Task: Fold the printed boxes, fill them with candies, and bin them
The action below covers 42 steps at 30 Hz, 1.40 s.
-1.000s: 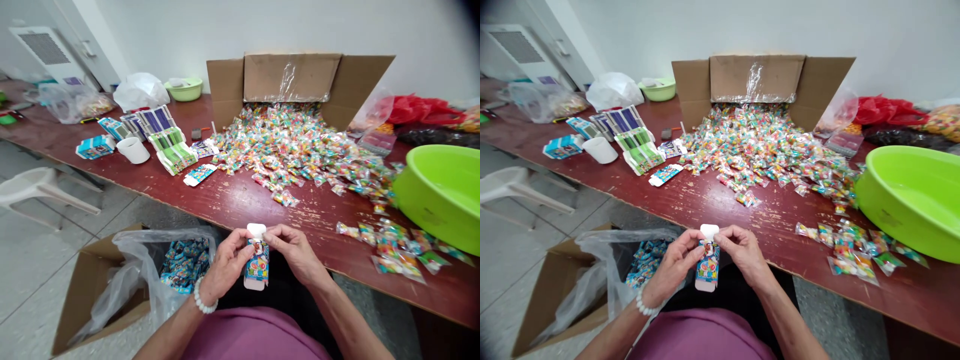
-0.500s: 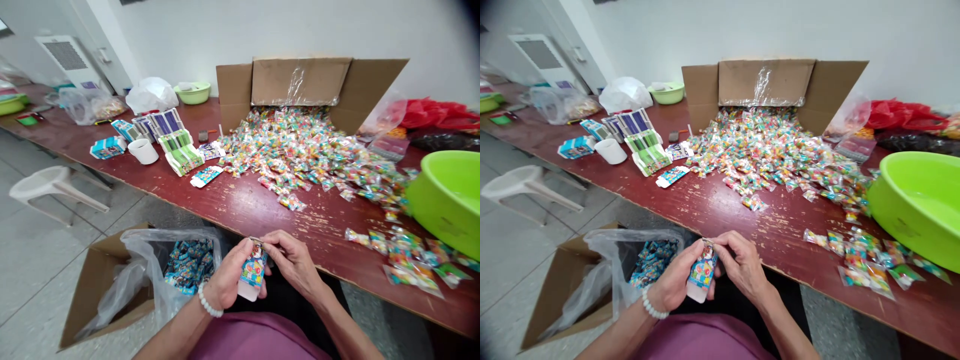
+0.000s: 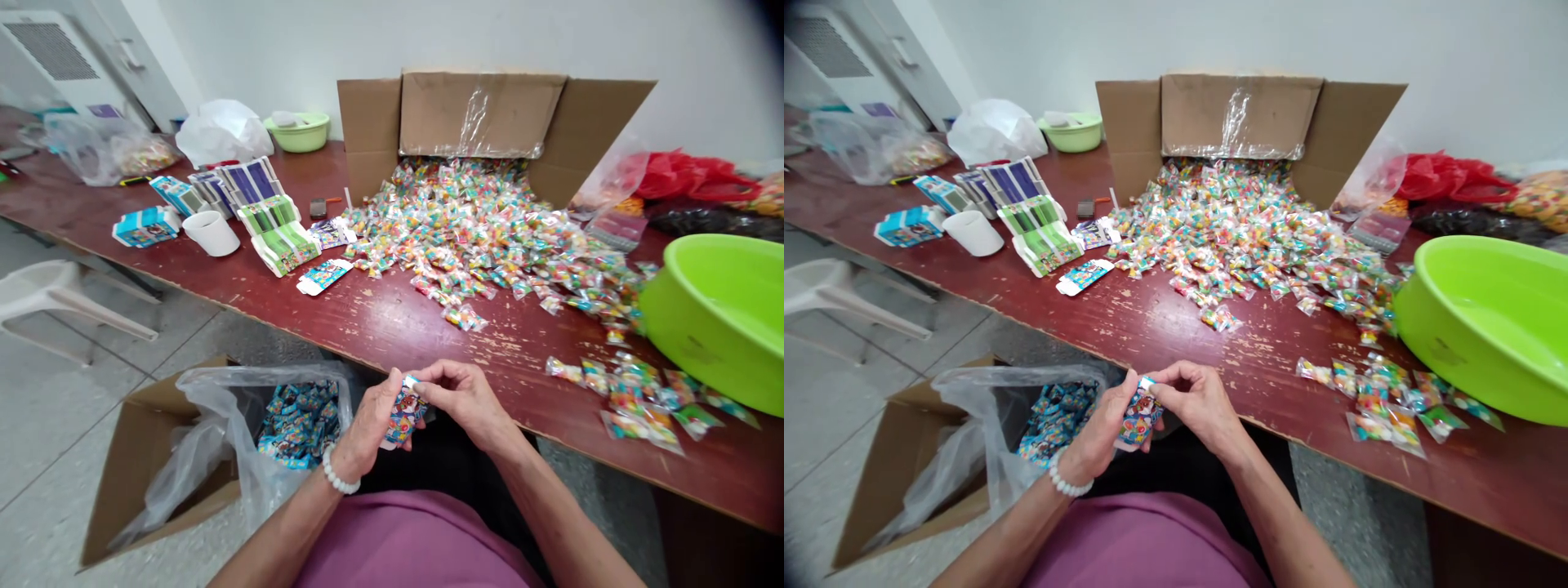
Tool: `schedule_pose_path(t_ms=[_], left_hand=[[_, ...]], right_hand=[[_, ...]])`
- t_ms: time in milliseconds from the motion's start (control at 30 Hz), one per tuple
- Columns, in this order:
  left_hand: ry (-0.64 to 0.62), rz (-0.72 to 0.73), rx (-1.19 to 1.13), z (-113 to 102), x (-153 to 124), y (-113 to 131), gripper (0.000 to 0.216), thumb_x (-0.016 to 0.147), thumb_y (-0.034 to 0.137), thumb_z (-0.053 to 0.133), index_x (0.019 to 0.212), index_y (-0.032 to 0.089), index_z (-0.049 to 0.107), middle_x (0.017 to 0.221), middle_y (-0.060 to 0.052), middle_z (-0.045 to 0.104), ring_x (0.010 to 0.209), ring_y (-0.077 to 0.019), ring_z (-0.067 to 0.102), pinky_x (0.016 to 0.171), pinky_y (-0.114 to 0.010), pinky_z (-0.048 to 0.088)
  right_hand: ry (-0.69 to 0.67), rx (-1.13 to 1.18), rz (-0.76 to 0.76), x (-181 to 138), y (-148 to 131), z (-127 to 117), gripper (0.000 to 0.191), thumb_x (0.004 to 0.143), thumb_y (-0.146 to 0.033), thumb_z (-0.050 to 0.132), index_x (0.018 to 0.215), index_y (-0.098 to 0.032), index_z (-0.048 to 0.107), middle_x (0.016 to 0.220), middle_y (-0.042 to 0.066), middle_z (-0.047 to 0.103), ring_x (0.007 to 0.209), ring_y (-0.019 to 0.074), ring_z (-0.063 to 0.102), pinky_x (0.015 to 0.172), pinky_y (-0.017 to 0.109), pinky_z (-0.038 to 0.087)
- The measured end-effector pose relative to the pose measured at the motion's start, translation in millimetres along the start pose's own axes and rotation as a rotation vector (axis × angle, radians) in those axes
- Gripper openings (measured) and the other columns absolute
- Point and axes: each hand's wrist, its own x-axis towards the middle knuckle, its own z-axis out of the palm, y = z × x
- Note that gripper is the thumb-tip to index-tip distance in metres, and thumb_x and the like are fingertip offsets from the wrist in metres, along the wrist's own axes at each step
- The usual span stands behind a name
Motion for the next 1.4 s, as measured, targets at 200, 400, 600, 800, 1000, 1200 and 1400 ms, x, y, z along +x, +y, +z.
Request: schedule_pose_path(t_ms=[200,400,600,800,1000,1200,1400], left_hand=[[-0.029,-0.029,-0.007,-2,-1,-4,0.072,0.086,0.071,0.046,0.126,0.013,0.064,0.064,-0.006,0.066,0.044,-0.0125,0.057,0.039,-0.021,0.044],[-0.002,-0.096,-0.076,4,0,-14,0.073,0.085,0.072,0.047,0.130,0.016,0.059,0.067,-0.003,0.065,0.044,-0.0122,0.057,0.039,-0.021,0.046],[-0.040,-0.106,-0.092,4,8,-12,0.069,0.085,0.068,0.050,0.124,0.013,0.061,0.062,-0.004,0.065,0.040,-0.0140,0.057,0.037,-0.023,0.045],[-0.033,-0.033,-0.097,1,11,-17,0.063,0.088,0.065,0.047,0.122,0.015,0.064,0.064,-0.002,0.065,0.044,-0.0125,0.057,0.040,-0.021,0.045],[-0.011,-0.077,-0.076,3,11,-16,0.068,0.086,0.069,0.046,0.123,0.015,0.064,0.064,-0.002,0.063,0.044,-0.0122,0.055,0.039,-0.021,0.043],[0.047,-0.108,-0.230,5,11,-22,0.061,0.084,0.068,0.052,0.121,0.021,0.059,0.074,-0.001,0.063,0.051,-0.0121,0.058,0.044,-0.021,0.044],[-0.052,-0.170,-0.311,-5,-1,-40,0.038,0.083,0.041,0.070,0.112,0.021,0.056,0.096,-0.005,0.069,0.080,-0.0146,0.065,0.072,-0.026,0.050]], right_hand=[[-0.039,-0.187,-0.103,-6,6,-5,0.023,0.083,-0.040,0.071,0.078,-0.017,0.068,0.079,0.004,0.073,0.061,0.0157,0.067,0.056,0.027,0.053],[0.043,-0.577,-0.402,-17,13,-3,0.019,0.094,-0.030,0.056,0.087,-0.022,0.072,0.094,0.009,0.070,0.086,0.0202,0.066,0.078,0.033,0.052],[0.088,-0.194,-0.081,-10,20,-8,0.029,0.082,-0.045,0.071,0.074,-0.019,0.062,0.067,0.001,0.067,0.055,0.0149,0.061,0.055,0.028,0.050],[0.251,-0.398,-0.265,-10,21,-3,0.026,0.083,-0.039,0.069,0.068,-0.020,0.062,0.073,0.002,0.063,0.060,0.0145,0.060,0.056,0.027,0.048],[0.046,-0.606,-0.418,-9,13,-9,0.021,0.092,-0.031,0.060,0.074,-0.021,0.064,0.080,0.004,0.066,0.076,0.0179,0.063,0.072,0.031,0.050],[-0.002,-0.724,-0.436,0,25,-12,0.021,0.096,-0.032,0.054,0.080,-0.022,0.064,0.085,0.005,0.066,0.082,0.0191,0.062,0.077,0.032,0.048],[0.490,-1.039,-0.320,60,11,-69,0.021,0.095,-0.031,0.052,0.101,-0.018,0.067,0.094,0.008,0.066,0.082,0.0210,0.061,0.076,0.032,0.046]])
